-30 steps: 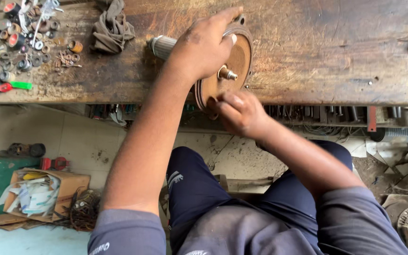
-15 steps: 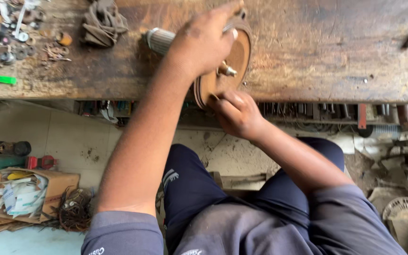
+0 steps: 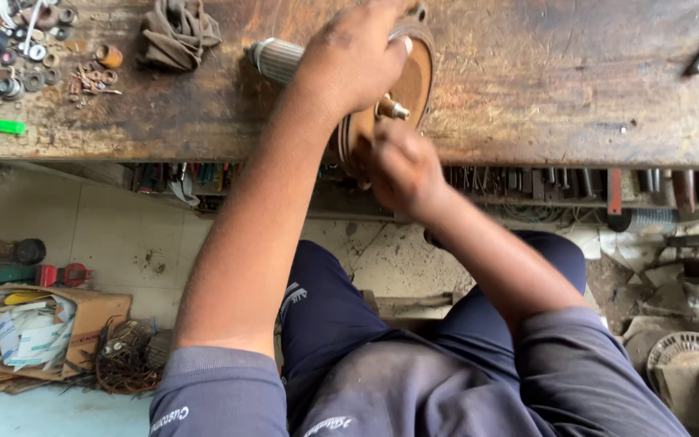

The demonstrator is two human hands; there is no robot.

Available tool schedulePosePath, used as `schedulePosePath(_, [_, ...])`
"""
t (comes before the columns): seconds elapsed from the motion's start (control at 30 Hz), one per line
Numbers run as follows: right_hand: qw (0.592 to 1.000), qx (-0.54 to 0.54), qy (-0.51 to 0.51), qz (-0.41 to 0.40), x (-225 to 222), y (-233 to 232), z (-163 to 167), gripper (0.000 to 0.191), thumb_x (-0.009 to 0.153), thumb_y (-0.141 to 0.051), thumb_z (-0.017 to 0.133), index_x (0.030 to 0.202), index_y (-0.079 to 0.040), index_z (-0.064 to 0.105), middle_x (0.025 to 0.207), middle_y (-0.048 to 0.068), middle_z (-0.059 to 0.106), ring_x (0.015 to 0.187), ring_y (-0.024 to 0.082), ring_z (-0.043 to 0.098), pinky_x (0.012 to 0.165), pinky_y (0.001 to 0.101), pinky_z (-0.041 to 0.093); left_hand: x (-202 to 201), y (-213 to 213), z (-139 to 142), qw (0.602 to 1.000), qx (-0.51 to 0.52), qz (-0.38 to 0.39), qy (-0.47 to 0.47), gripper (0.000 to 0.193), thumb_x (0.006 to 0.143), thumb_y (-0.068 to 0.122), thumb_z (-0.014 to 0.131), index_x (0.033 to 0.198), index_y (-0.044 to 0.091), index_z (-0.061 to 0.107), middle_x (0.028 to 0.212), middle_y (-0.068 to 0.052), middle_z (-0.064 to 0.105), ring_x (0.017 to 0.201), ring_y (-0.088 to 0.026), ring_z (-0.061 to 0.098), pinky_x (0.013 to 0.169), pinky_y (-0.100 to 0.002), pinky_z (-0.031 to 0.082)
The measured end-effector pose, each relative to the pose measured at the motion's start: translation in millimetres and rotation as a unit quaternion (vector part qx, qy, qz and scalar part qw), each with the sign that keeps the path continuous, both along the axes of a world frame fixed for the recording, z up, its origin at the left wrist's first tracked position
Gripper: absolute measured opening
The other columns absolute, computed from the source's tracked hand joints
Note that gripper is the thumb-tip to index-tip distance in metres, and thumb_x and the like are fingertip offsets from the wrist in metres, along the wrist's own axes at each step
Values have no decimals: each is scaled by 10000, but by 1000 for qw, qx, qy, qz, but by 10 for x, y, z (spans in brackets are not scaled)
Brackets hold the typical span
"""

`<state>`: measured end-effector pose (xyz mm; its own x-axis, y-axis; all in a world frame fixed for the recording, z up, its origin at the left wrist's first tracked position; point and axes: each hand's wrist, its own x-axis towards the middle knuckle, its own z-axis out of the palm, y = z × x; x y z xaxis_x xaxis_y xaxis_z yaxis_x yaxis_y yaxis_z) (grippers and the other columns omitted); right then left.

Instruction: The person brushes dust off a rusty circular pump end cover with a paintbrush, then scrapes and rubs the cover's surface and edges by hand and with a small abrasive pad, rotating the cover on the workbench to work different areas.

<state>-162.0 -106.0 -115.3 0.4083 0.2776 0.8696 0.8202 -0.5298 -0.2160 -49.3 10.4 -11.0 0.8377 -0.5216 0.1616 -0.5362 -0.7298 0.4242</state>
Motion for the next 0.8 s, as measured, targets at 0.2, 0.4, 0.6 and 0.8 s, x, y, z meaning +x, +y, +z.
schedulePosePath(0.2, [999,22,-19,-32,29,51,77,168,890,97,695,1026,24,630,986,162,630,789,298,655,627,402,531,-18,-27,23,999,-19,-21,-15,500,972,248,578,1465,193,510,1464,-66,591,1312,-280,585,1119,-451,427])
schedulePosePath(0.4, [1000,-5,-17,-16,47,62,136,171,897,78,743,995,16,619,909,130,624,742,277,641,615,408,517,-18,-71,44,1000,18,9,17,483,996,252,519,1477,223,480,1464,-36,558,1331,-249,542,1121,-478,357])
schedulePosePath(0.6, [993,70,60,-74,-31,218,116,120,950,67,683,1015,-24,641,921,109,643,793,242,667,648,366,549,-4,-83,7,997,12,30,63,485,1020,284,480,1504,255,471,1478,-55,546,1333,-248,553,1142,-456,389])
schedulePosePath(0.8, [995,57,27,-77,17,149,9,103,980,63,698,961,-10,627,861,89,639,700,188,624,591,335,522,31,-83,-43,1000,-18,7,23,490,998,200,470,1486,232,503,1484,-37,558,1338,-238,557,1142,-446,394])
